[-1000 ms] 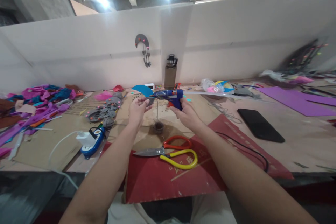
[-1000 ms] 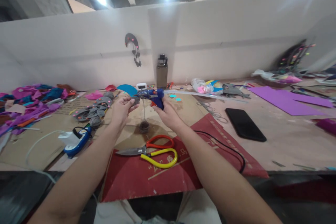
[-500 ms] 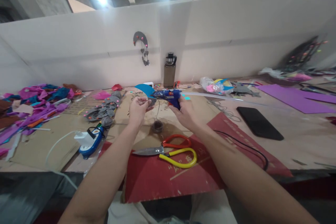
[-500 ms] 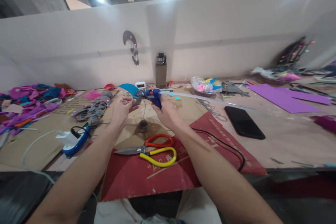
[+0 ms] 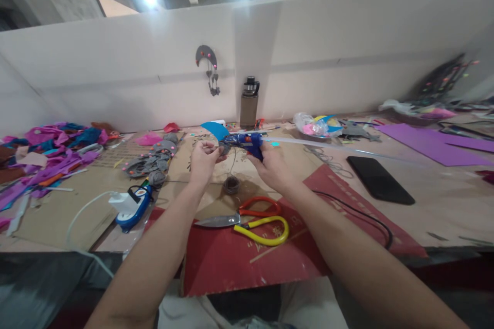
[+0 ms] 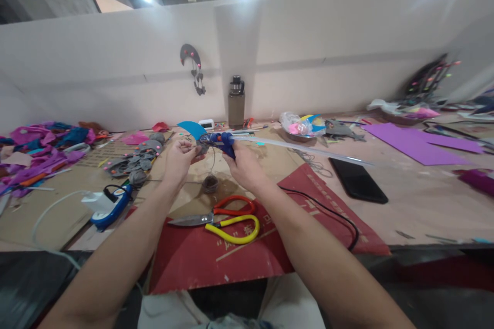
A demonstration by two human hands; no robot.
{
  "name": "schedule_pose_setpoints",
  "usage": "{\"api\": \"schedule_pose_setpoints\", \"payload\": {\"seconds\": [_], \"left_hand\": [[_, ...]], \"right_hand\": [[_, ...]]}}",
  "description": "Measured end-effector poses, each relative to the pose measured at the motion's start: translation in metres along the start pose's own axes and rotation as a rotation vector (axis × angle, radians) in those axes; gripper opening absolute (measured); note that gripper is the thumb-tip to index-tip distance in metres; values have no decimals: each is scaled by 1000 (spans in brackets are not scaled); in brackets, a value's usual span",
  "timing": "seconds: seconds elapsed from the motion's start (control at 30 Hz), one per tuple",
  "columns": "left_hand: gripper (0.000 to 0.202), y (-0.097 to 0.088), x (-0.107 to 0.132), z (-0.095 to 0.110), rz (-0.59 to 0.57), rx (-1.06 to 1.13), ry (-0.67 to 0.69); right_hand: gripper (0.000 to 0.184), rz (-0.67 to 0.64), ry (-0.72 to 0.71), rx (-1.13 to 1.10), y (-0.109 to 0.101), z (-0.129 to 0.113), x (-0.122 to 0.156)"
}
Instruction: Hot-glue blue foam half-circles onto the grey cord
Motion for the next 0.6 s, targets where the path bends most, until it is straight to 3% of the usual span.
{"api": "schedule_pose_setpoints", "payload": {"seconds": [0.6], "left_hand": [[37, -9, -3, 15, 64, -14, 82]], "right_hand": [[33, 23, 22, -8, -8, 3, -1]]}}
Point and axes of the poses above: each hand's wrist, its own x-axis away from the middle knuckle, its own y-axis out of the palm, z = x × y, the point moved 10 cm from there along -x, towards the middle knuckle, and after that the axes turned 11 degrees about y, right-handed, at the moved point
